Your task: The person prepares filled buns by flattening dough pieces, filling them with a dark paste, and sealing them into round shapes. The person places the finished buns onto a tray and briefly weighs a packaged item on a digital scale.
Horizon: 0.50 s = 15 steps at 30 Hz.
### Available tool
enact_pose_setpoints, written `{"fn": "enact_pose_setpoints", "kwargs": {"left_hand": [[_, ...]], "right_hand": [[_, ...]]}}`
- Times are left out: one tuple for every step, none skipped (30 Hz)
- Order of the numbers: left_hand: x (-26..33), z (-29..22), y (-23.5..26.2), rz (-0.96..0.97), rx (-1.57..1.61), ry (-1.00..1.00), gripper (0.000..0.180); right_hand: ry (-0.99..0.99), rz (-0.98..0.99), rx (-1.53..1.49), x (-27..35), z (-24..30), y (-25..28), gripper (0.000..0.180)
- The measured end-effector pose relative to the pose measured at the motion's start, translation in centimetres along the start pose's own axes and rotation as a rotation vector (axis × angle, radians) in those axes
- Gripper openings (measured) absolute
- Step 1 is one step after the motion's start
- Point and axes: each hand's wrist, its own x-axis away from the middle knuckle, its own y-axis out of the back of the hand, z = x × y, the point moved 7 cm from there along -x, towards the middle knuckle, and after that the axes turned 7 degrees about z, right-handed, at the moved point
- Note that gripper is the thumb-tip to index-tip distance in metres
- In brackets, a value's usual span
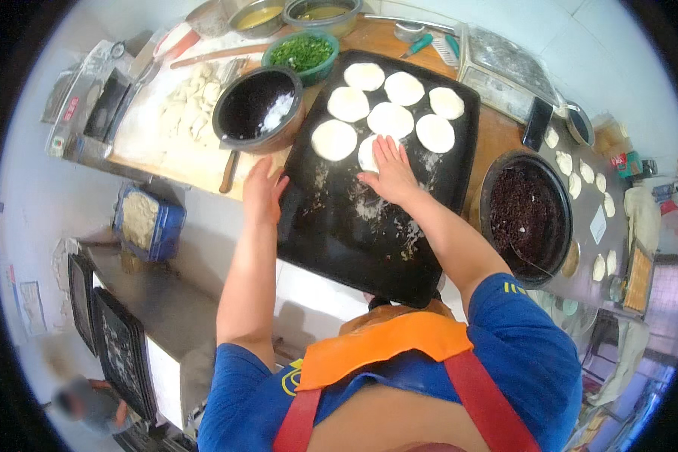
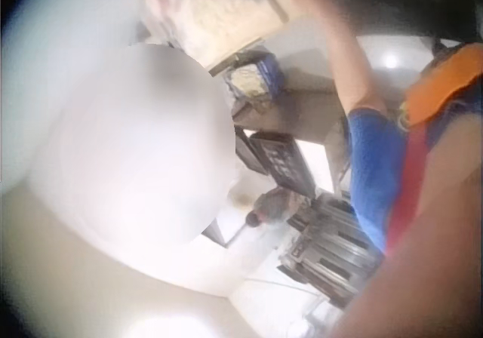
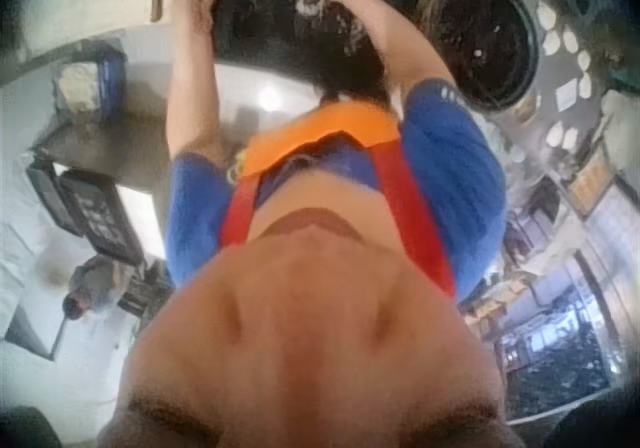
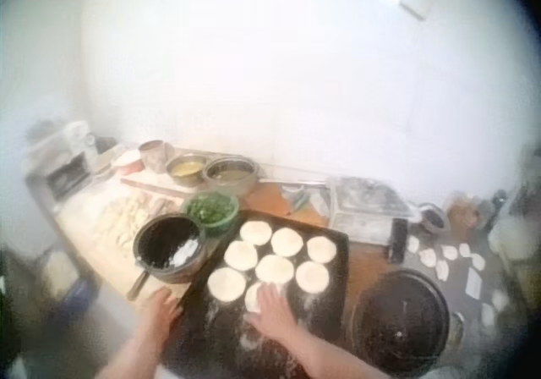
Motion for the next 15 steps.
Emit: {"fn": "enact_pose_setpoints", "kwargs": {"left_hand": [[-2.1,-0.1,0.4,-0.037,0.022,0.005,0.062],[-3.9,-0.4,0.9,-0.072,0.04,0.012,0.062],[-5.8,-0.5,0.4,-0.061,0.066,0.049,0.059],[-8.3,-0.2,2.4,-0.113,0.082,-0.001,0.054],[-9.2,-0.1,2.2,-0.123,0.099,0.032,0.054],[-10.1,-0.2,1.4,-0.127,0.123,0.057,0.054],[-11.0,-0.1,2.0,-0.179,0.09,0.081,0.048],[-12.0,0.1,3.1,-0.226,0.056,0.104,0.044],[-13.8,0.5,5.2,-0.252,0.07,0.114,0.042],[-15.4,0.6,6.8,-0.268,0.069,0.123,0.04],[-16.5,0.9,6.5,-0.251,0.032,0.137,0.034],[-17.1,0.7,7.1,-0.236,-0.007,0.142,0.03],[-18.0,0.0,10.6,-0.142,0.048,0.155,0.029],[-16.9,0.6,8.3,-0.204,0.031,0.125,0.031],[-16.6,-0.6,10.8,-0.159,0.129,0.06,0.037]], "right_hand": [[-0.01,-0.097,-0.038,0.1,-0.1,1.0,0.089],[-0.023,-0.196,-0.077,0.5,-0.1,1.9,0.089],[-0.142,-0.042,-0.01,0.3,-1.2,-0.5,0.089],[-0.05,0.072,-0.098,1.7,-0.3,-0.5,0.087],[-0.091,0.083,-0.17,2.1,-0.9,-0.2,0.087],[-0.127,0.083,-0.234,2.1,-1.7,0.5,0.086],[-0.091,-0.03,-0.298,3.5,-1.1,3.0,0.085],[-0.028,-0.251,-0.31,5.5,-0.2,6.5,0.072],[0.015,-0.3,-0.405,7.8,0.6,9.0,0.065],[0.049,-0.363,-0.505,10.7,1.1,11.5,0.058],[0.093,-0.388,-0.53,14.1,1.4,13.7,0.049],[0.142,-0.416,-0.557,17.5,1.3,15.9,0.04],[0.204,-0.476,-0.467,20.7,1.2,18.0,0.036],[0.205,-0.537,-0.337,24.5,-0.1,19.4,0.032],[-0.089,-0.384,-0.468,27.6,-3.1,19.0,0.03]]}}
